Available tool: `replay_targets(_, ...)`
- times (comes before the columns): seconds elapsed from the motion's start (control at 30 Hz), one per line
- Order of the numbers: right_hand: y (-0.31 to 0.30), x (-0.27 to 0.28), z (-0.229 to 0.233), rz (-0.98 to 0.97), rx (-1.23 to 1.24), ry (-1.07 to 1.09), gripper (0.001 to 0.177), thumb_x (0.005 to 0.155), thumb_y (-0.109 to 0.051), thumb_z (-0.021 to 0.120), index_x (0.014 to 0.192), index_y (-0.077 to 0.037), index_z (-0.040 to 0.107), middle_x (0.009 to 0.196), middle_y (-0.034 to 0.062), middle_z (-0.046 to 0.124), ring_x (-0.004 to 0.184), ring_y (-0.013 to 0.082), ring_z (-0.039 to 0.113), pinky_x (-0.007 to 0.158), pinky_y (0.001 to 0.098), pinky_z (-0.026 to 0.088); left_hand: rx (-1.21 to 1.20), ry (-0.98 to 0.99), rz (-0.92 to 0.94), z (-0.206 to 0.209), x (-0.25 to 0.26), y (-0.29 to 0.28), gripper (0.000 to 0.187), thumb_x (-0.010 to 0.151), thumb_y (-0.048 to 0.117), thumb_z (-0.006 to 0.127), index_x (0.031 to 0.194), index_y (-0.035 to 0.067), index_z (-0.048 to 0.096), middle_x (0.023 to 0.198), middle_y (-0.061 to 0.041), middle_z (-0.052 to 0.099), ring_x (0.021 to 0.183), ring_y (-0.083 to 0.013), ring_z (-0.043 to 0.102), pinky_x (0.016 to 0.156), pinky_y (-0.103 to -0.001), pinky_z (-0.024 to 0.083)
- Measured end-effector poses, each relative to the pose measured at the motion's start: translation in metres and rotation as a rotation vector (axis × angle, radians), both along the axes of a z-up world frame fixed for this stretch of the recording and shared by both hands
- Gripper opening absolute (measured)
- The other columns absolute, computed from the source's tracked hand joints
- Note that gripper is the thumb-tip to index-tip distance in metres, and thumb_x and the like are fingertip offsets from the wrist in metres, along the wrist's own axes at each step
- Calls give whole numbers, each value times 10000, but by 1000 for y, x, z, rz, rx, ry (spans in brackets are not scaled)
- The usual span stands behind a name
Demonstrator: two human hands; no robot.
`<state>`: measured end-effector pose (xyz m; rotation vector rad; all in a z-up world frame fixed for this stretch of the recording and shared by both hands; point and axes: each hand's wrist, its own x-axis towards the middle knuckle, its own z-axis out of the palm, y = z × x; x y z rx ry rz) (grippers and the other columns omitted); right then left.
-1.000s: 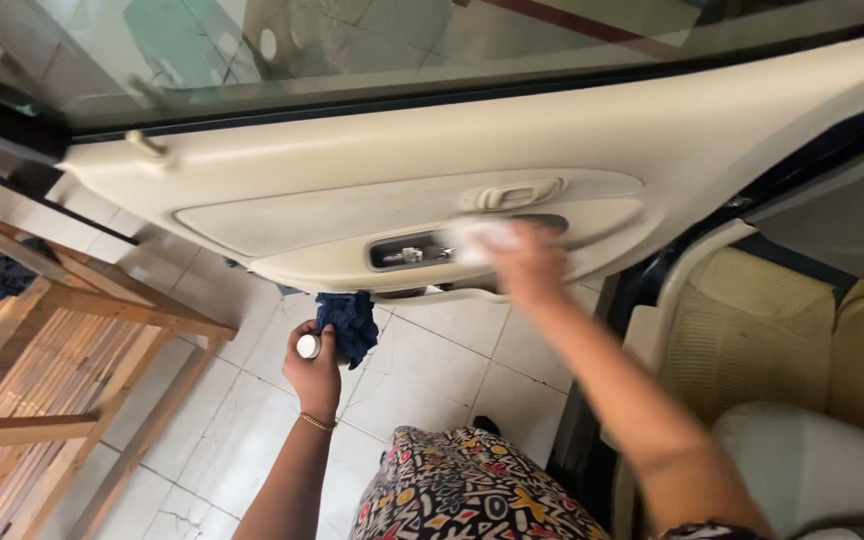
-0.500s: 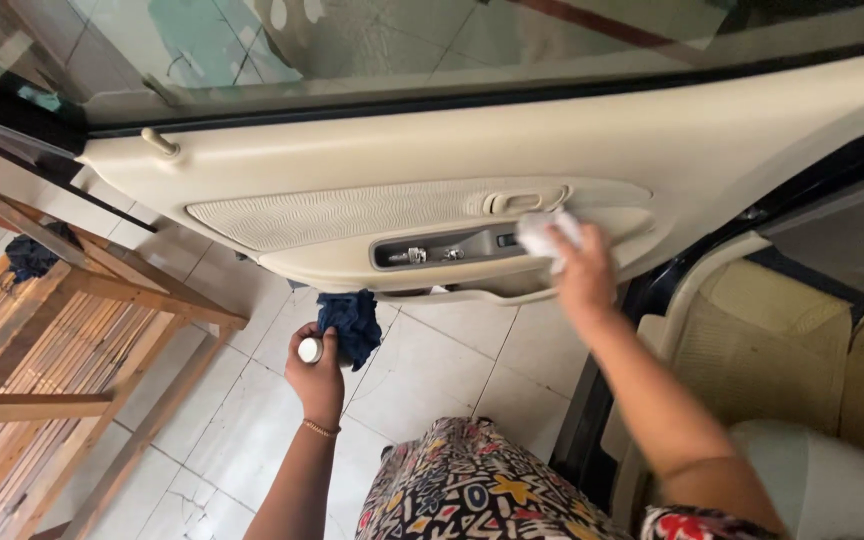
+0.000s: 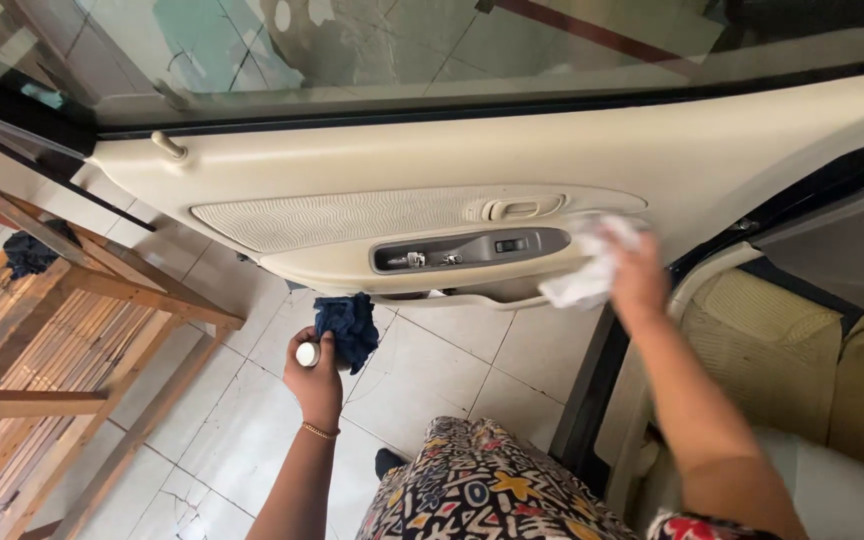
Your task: Cleaning the interior door panel and dashboard of a car using a cloth.
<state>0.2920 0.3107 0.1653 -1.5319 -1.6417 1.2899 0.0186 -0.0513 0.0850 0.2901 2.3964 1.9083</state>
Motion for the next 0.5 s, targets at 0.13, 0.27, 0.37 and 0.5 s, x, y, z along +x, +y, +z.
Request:
replay_targets(0.13, 49, 57, -78, 38, 812, -349, 633, 802, 146, 602, 1350, -143, 730, 1194, 143, 519, 1090, 314, 564, 981, 402, 496, 8, -72, 16, 12, 0, -1, 217, 910, 141, 763, 1053, -3, 686, 884, -51, 707, 778, -105, 649, 718, -257, 542)
replay_targets(0.27, 44, -3, -129, -270, 399, 593, 181, 1158, -30, 560, 1307, -102, 633, 1276, 144, 535, 1277, 314, 549, 1112, 382, 464, 12, -12, -26, -7, -4, 6, 208, 919, 134, 767, 1048, -10, 691, 893, -41, 702, 788, -94, 640, 728, -250, 535)
replay_targets(0.37, -33, -63, -96, -50, 915, -273, 723, 668, 164, 583, 1344, -83, 655, 1428, 242, 468, 1348, 418, 454, 1078, 444, 411, 13, 9, -60, -14, -3, 16, 209, 914, 135, 772, 1048, -6, 695, 894, -50, 704, 785, -95, 644, 720, -253, 542)
replay_targets(0.5, -104, -98, -53, 122, 830, -372, 633, 652, 104, 705, 1257, -79, 665, 1299, 225, 499, 1268, 450, 439, 1051, 503, 415, -69, -22, -95, -1, 3, 27, 194, 911, 146, 764, 1032, 8, 700, 840, -57, 720, 731, -110, 663, 684, -263, 542)
